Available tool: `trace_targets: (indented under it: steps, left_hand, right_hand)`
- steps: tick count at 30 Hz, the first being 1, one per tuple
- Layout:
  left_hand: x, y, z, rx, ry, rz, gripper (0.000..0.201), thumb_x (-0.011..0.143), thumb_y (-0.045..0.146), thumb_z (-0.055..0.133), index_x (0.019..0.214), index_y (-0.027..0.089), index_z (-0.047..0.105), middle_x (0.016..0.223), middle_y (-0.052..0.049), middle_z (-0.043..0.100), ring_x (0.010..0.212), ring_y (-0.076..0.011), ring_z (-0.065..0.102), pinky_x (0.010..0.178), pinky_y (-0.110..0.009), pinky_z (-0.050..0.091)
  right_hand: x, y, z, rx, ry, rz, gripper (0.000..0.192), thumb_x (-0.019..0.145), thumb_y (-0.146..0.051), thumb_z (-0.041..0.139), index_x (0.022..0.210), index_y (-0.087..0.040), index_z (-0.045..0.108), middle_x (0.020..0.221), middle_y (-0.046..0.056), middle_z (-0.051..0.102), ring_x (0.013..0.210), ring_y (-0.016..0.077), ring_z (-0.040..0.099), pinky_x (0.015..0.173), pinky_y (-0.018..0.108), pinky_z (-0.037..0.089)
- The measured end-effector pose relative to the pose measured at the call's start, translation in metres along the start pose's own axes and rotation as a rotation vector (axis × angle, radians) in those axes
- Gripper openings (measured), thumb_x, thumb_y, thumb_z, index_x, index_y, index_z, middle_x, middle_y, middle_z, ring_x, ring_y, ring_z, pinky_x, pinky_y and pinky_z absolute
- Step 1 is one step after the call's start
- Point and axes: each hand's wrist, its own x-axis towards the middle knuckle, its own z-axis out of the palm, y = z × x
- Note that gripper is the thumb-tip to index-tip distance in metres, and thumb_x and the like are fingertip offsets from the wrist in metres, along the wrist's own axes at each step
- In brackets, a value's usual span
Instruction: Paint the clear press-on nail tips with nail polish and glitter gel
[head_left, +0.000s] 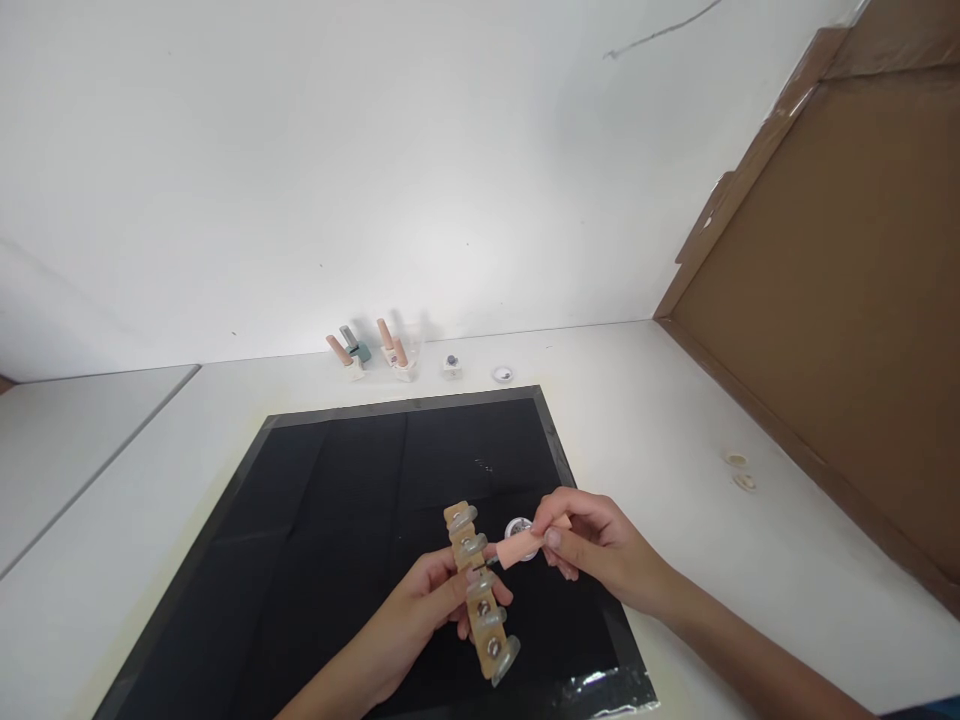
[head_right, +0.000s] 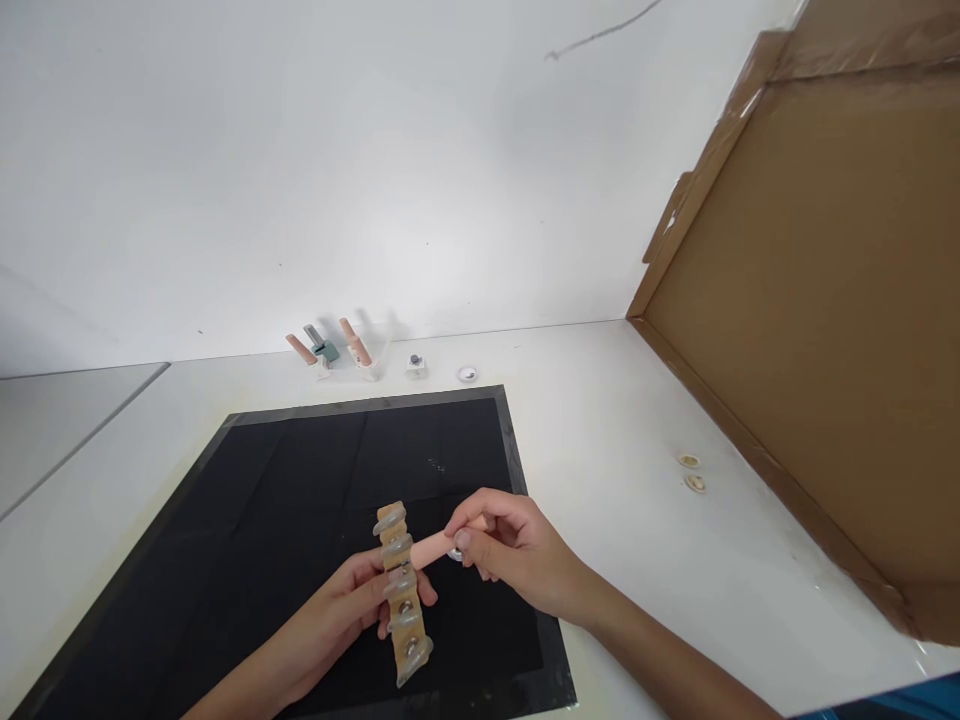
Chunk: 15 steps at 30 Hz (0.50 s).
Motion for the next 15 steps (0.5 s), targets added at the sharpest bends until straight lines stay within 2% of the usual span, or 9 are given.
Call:
trace_targets:
  steps: [4,9,15]
  left_hand:
    - [0.001,0.000,0.000,0.025,-0.014,0.019,0.041,0.073,0.050,0.077,0.086,0.012,0.073,0.082,-0.009,0.075,0.057,-0.0101,0.050,0.056,-0.024,0.038]
    - [0.000,0.000,-0.001,0.003,-0.008,0.011,0.042,0.070,0.050,0.079,0.086,0.012,0.074,0.081,-0.009,0.075,0.057,-0.0104,0.050,0.055,-0.024,0.037]
    - [0.000,-0.001,-0.002,-0.031,0.002,-0.012,0.057,0.068,0.053,0.080,0.107,0.012,0.073,0.080,-0.008,0.075,0.060,-0.0115,0.053,0.056,-0.023,0.037]
  right_hand:
    - [0.000,0.000,0.000,0.020,-0.002,-0.005,0.021,0.089,-0.039,0.065,0.088,-0.018,0.066,0.064,-0.004,0.052,0.052,0.0073,0.045,0.048,0.021,0.038]
    - [0.001,0.005,-0.002,0.075,-0.022,-0.036,0.021,0.086,-0.039,0.069,0.088,-0.019,0.066,0.065,-0.003,0.053,0.052,0.0074,0.044,0.047,0.020,0.036]
    - [0.002,0.010,-0.004,0.145,-0.078,-0.114,0.034,0.075,-0.051,0.075,0.087,-0.020,0.067,0.061,-0.005,0.050,0.048,0.0060,0.041,0.046,0.019,0.035]
